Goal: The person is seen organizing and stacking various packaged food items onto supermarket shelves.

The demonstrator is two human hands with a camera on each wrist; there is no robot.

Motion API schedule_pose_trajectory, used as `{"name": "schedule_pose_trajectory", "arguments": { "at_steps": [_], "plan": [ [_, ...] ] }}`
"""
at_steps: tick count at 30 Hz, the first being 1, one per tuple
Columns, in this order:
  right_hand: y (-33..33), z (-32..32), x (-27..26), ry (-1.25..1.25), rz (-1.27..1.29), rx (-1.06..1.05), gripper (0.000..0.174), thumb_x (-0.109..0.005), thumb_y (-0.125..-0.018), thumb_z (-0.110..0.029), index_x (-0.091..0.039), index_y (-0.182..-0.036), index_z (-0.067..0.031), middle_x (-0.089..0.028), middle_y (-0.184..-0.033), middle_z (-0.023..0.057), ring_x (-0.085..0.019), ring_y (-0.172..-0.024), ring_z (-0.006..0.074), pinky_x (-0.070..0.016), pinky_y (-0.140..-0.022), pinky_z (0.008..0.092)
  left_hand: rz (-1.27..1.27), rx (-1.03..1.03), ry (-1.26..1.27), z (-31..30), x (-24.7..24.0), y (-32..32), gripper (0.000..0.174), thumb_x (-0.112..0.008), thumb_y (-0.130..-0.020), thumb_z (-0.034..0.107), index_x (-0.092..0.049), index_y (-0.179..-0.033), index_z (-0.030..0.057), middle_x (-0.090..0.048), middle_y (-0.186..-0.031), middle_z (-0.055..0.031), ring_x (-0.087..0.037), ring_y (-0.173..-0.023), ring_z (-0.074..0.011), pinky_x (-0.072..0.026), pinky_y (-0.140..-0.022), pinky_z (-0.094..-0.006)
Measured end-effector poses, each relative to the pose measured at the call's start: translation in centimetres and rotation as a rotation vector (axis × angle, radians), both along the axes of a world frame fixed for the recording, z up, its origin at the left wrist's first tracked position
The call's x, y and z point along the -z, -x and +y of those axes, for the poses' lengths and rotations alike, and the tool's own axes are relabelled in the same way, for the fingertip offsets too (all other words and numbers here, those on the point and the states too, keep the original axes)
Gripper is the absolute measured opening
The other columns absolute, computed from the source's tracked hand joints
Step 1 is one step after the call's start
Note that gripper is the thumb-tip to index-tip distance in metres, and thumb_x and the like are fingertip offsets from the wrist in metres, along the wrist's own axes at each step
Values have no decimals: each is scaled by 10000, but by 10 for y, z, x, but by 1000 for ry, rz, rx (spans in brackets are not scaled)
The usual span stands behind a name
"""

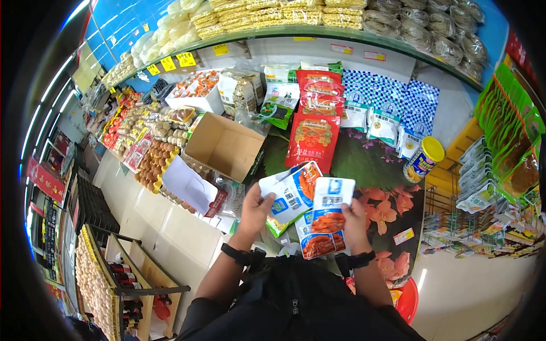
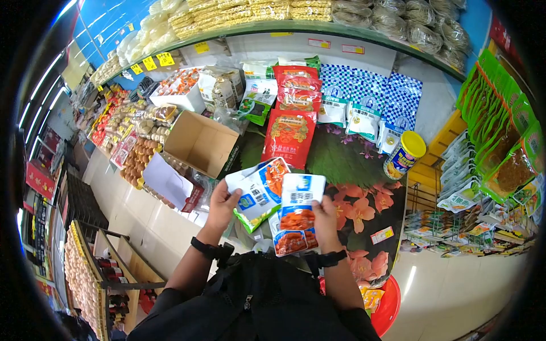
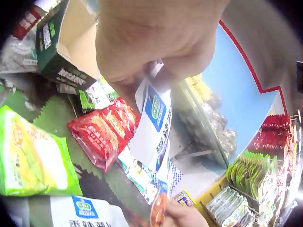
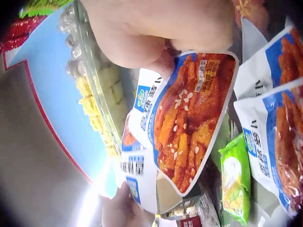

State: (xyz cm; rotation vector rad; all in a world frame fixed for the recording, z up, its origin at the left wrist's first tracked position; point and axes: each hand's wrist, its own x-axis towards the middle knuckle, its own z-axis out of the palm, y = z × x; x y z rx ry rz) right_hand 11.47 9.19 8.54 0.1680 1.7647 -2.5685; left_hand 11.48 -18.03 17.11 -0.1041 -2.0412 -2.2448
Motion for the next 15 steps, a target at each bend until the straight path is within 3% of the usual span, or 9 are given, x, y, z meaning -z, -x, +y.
{"name": "schedule_pose_trajectory", "arguments": {
  "at_steps": [4,6,10,12,14,15],
  "plan": [
    [5,31,-4,23,102,83,148,-462,-1055,-98,-571,-1111,-17,-671,-1059,52,-633,-958,117,-504,-889,298,5,-36,59,-19,-11,0,190,-600,-991,44,-603,-1176,2,-700,-1043,-31,-638,-922,-81,-518,-809,-254],
    [1,41,-15,109,72,-4,159,-492,-1054,-129,-581,-1132,-23,-666,-1051,38,-623,-966,108,-495,-893,290,-17,-24,92,-26,-9,0,167,-616,-989,66,-613,-1144,2,-699,-1007,-22,-630,-885,-72,-513,-774,-249],
    [0,33,-39,-289,302,-218,169,-552,-1030,-147,-619,-1113,-16,-636,-954,16,-586,-888,105,-487,-821,293,-8,40,326,-23,-13,-6,116,-631,-994,112,-613,-1048,11,-636,-891,21,-535,-805,-39,-474,-702,-244],
    [-4,20,-52,-495,388,-306,155,-568,-1008,-125,-622,-1086,-2,-643,-949,64,-615,-885,159,-493,-813,324,-5,62,415,-17,-18,-8,127,-645,-982,120,-606,-1006,2,-623,-844,-13,-511,-775,-51,-472,-684,-266],
    [-5,6,-68,-634,526,-297,127,-604,-943,-79,-618,-1034,9,-625,-928,156,-630,-872,319,-494,-796,367,1,79,505,-10,-27,-11,138,-654,-972,125,-603,-994,-2,-616,-818,-42,-511,-753,-62,-471,-674,-278],
    [-8,0,-77,-677,522,-297,115,-615,-927,-66,-619,-1018,6,-617,-938,149,-621,-887,321,-491,-804,376,29,67,525,-5,-33,-13,155,-672,-959,137,-606,-972,-2,-595,-762,-71,-508,-713,-80,-464,-646,-294]
  ]
}}
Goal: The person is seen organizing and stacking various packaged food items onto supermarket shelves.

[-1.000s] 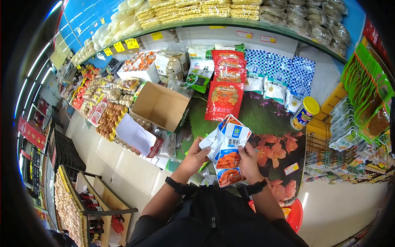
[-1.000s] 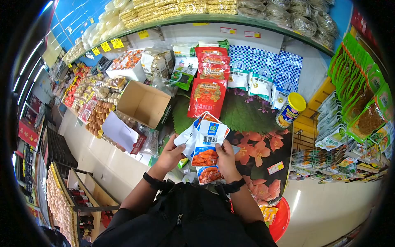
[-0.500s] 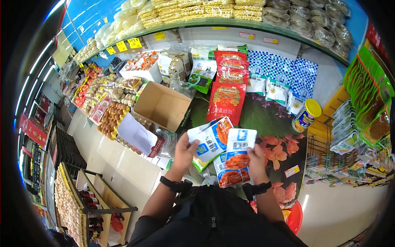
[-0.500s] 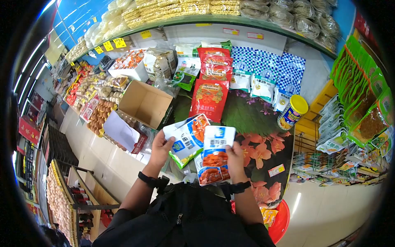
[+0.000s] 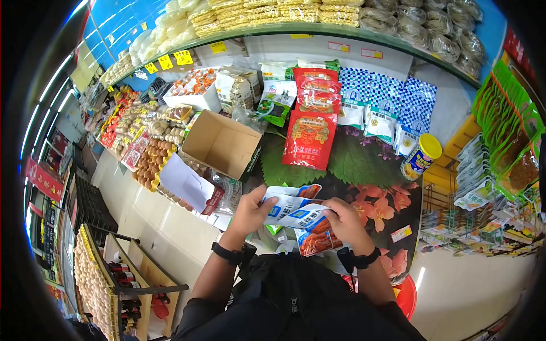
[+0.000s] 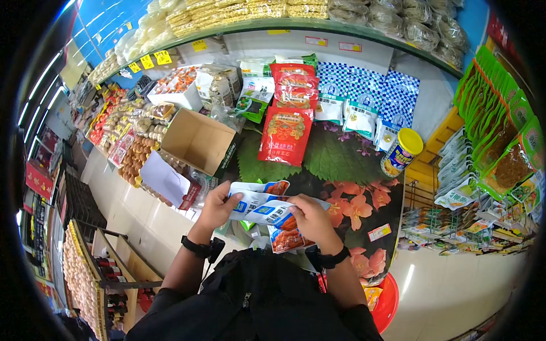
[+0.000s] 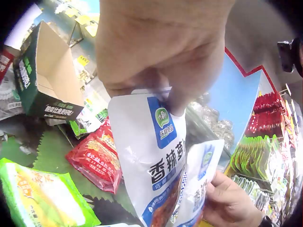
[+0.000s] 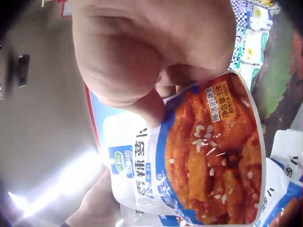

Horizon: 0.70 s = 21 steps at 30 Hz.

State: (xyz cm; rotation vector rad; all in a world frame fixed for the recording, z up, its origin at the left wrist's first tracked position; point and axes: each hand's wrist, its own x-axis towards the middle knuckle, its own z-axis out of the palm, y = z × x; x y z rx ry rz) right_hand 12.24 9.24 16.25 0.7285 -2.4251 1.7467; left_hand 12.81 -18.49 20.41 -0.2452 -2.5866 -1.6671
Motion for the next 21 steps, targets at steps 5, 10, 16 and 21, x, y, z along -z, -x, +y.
{"name": "schedule_pose_trajectory", "arguments": {
  "at_steps": [5,10,16,21],
  "plan": [
    [-3,-17,-8,-50,207,83,112,-670,-859,-18,-633,-964,-20,-592,-1081,128,-583,-1013,321,-474,-859,406,-23,39,124,6,-9,-8,165,-699,-939,144,-621,-950,-1,-590,-702,-59,-507,-673,-82,-448,-604,-299],
    [-4,-24,-5,-72,199,39,126,-714,-824,-1,-646,-924,-39,-557,-1304,123,-522,-1235,338,-458,-978,421,-72,94,-11,15,-3,-13,151,-698,-939,129,-630,-973,-1,-587,-715,-38,-492,-676,-67,-441,-600,-293],
    [-11,-24,-5,-150,354,14,170,-730,-781,-1,-645,-914,-61,-583,-1285,139,-539,-1214,369,-435,-1016,450,-124,162,-51,17,0,-16,133,-679,-953,113,-637,-1006,-1,-579,-744,-24,-479,-693,-54,-436,-604,-281],
    [-17,-19,0,-92,118,-46,121,-699,-805,11,-644,-891,-54,-623,-1124,98,-588,-1128,313,-454,-932,438,-101,223,58,21,1,-21,139,-676,-957,121,-629,-996,-4,-554,-729,-15,-470,-676,-67,-427,-594,-288]
  ]
}}
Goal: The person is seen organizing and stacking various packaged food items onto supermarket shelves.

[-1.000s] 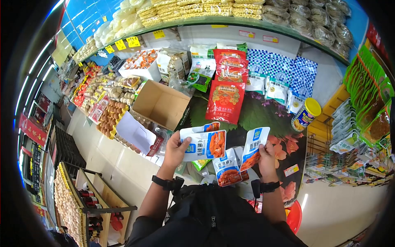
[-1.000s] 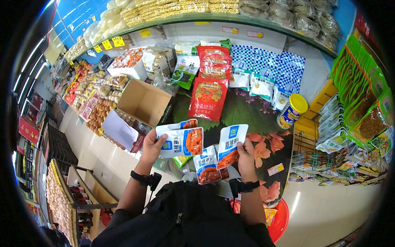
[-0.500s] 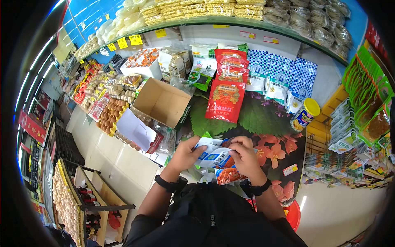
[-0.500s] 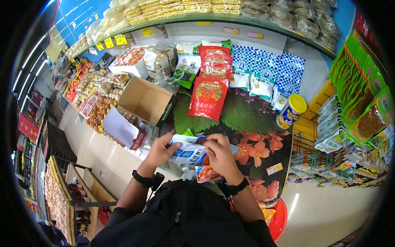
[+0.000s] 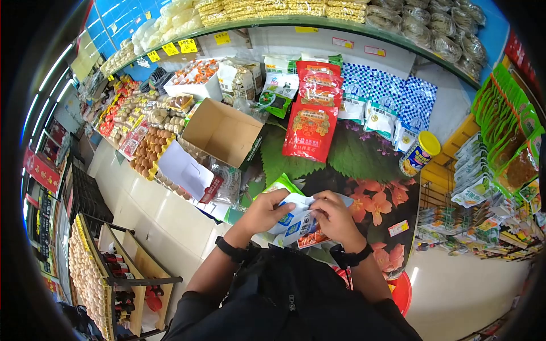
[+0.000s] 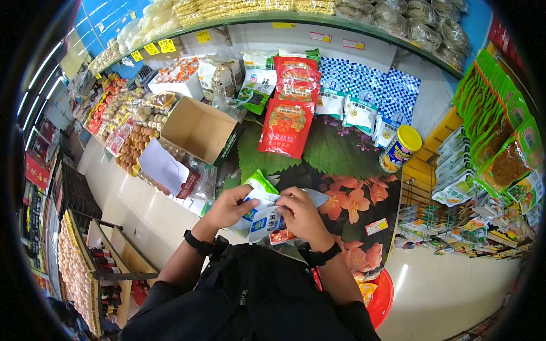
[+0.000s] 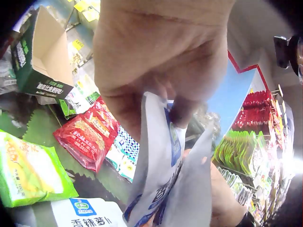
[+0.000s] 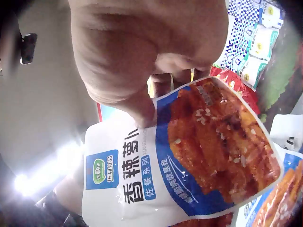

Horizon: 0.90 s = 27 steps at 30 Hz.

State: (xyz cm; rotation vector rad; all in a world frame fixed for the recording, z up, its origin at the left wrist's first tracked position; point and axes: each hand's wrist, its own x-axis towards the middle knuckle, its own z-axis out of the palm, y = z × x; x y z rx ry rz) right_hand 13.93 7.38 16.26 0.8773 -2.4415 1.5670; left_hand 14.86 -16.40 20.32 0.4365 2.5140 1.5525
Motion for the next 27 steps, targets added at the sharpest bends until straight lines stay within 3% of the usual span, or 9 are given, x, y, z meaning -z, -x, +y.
{"name": "schedule_pose_trajectory", "arguments": {
  "at_steps": [4,6,9,12,13,20,26,27],
  "plan": [
    [-5,-2,-7,-97,184,146,144,-701,-766,-5,-647,-877,-80,-611,-932,40,-599,-950,282,-441,-823,437,13,9,-34,4,7,-3,124,-672,-956,108,-623,-995,1,-556,-755,-30,-482,-697,-82,-426,-613,-293],
    [-4,-2,-13,-193,292,203,149,-692,-754,-13,-654,-871,-97,-610,-935,24,-599,-946,259,-419,-843,427,36,1,-100,6,14,-5,114,-673,-954,90,-628,-1011,3,-568,-799,-21,-498,-728,-82,-428,-638,-278],
    [-3,-9,-16,-279,377,261,152,-671,-745,-27,-665,-863,-122,-608,-933,8,-595,-937,233,-387,-864,414,44,-31,-4,0,22,-1,109,-675,-936,61,-627,-1013,0,-582,-799,-58,-522,-725,-120,-446,-654,-295],
    [0,-22,4,-367,416,249,138,-645,-759,-51,-676,-859,-142,-609,-932,-3,-590,-934,219,-374,-863,406,113,27,21,-16,60,6,143,-689,-912,58,-628,-1034,14,-618,-822,-102,-574,-739,-159,-473,-677,-325],
    [-1,-27,14,-402,424,238,133,-636,-767,-60,-680,-857,-147,-610,-932,-6,-588,-934,215,-372,-861,404,80,54,165,-24,66,5,181,-708,-889,70,-631,-1048,29,-660,-865,-135,-634,-777,-208,-498,-708,-347],
    [-7,-49,32,-475,396,211,106,-620,-783,-85,-673,-847,-150,-623,-943,-11,-588,-945,207,-372,-856,397,-111,48,161,-45,89,1,190,-662,-900,81,-625,-1082,42,-683,-911,-151,-680,-843,-271,-528,-751,-357],
    [-4,-54,14,-616,300,165,197,-691,-796,-139,-660,-989,-159,-621,-1018,10,-586,-1019,211,-372,-916,408,-97,107,86,-54,104,11,188,-635,-925,100,-624,-1099,32,-682,-942,-163,-686,-885,-277,-532,-781,-376],
    [-3,-52,16,-686,284,142,366,-735,-801,-205,-627,-1148,-158,-629,-1096,48,-588,-1043,244,-361,-947,420,-95,114,61,-55,108,12,206,-639,-935,123,-627,-1120,33,-684,-950,-166,-688,-891,-285,-533,-787,-379]
  ]
}}
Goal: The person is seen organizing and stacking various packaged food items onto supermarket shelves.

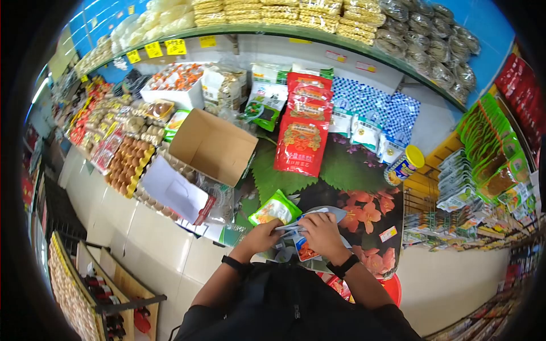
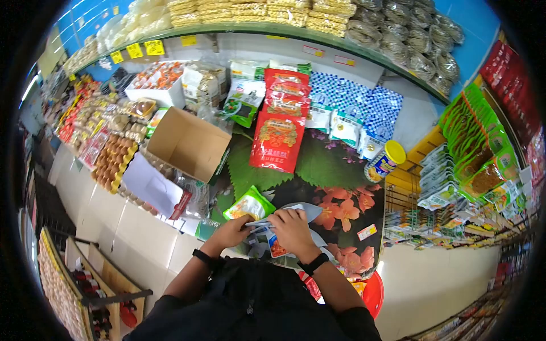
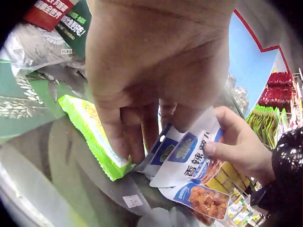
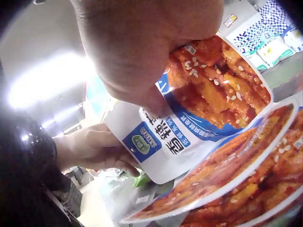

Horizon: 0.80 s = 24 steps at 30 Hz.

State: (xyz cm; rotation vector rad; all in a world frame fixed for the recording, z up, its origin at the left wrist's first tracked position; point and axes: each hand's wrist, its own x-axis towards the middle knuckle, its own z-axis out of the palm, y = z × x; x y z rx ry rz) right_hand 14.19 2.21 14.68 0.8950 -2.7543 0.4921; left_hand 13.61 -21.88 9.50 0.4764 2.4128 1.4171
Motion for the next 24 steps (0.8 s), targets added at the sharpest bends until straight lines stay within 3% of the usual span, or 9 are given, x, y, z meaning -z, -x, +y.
{"name": "schedule_pose_trajectory", "arguments": {
  "at_steps": [3,4,7,11,17,20,23,24],
  "plan": [
    [-1,-4,2,48,-81,114,534,-737,-809,-218,-554,-1304,-134,-630,-1111,67,-589,-1059,268,-365,-951,421,-22,71,-14,-5,5,5,242,-651,-943,193,-635,-1131,41,-685,-959,-196,-681,-893,-351,-526,-779,-408],
    [-2,-5,-3,22,-143,136,662,-739,-813,-223,-471,-1408,-115,-634,-1142,84,-588,-1103,277,-376,-955,422,-59,71,-23,-6,0,6,243,-645,-954,200,-647,-1134,37,-692,-972,-192,-681,-898,-349,-528,-795,-399],
    [1,-7,-3,-94,-198,120,654,-738,-811,-220,-489,-1406,-116,-639,-1167,84,-585,-1140,259,-385,-961,417,7,142,-95,-12,15,14,227,-632,-961,192,-657,-1121,34,-696,-979,-183,-678,-896,-346,-528,-808,-390],
    [1,-12,2,-141,-199,148,477,-726,-794,-211,-600,-1249,-143,-654,-1156,28,-587,-1143,228,-388,-928,427,62,211,-92,-14,21,27,191,-630,-962,184,-660,-1060,23,-680,-911,-191,-676,-876,-352,-515,-779,-409],
    [5,-13,-4,-141,-197,213,326,-755,-774,-239,-671,-1079,-161,-686,-1013,13,-630,-1009,240,-394,-893,416,121,299,-20,-19,6,45,175,-650,-962,189,-641,-979,15,-629,-819,-176,-652,-814,-340,-493,-724,-391],
    [10,-11,-23,35,-246,254,336,-765,-765,-209,-673,-1074,-114,-701,-992,71,-658,-977,280,-447,-871,438,172,270,-122,-18,-20,55,168,-630,-970,181,-637,-988,14,-664,-880,-148,-674,-859,-256,-510,-744,-345],
    [17,-5,-32,488,-265,346,370,-791,-778,-130,-666,-1121,-70,-702,-976,93,-680,-907,242,-507,-816,406,75,25,-622,-13,-24,65,323,-661,-953,214,-584,-1213,38,-658,-1173,-131,-625,-1126,-233,-495,-918,-368],
    [16,-10,-45,844,-553,457,362,-785,-817,-66,-653,-1152,-29,-702,-999,89,-676,-927,163,-545,-799,345,44,52,-706,-13,-29,71,420,-674,-943,222,-515,-1287,41,-601,-1266,-134,-575,-1197,-247,-464,-972,-389]
  ]
}}
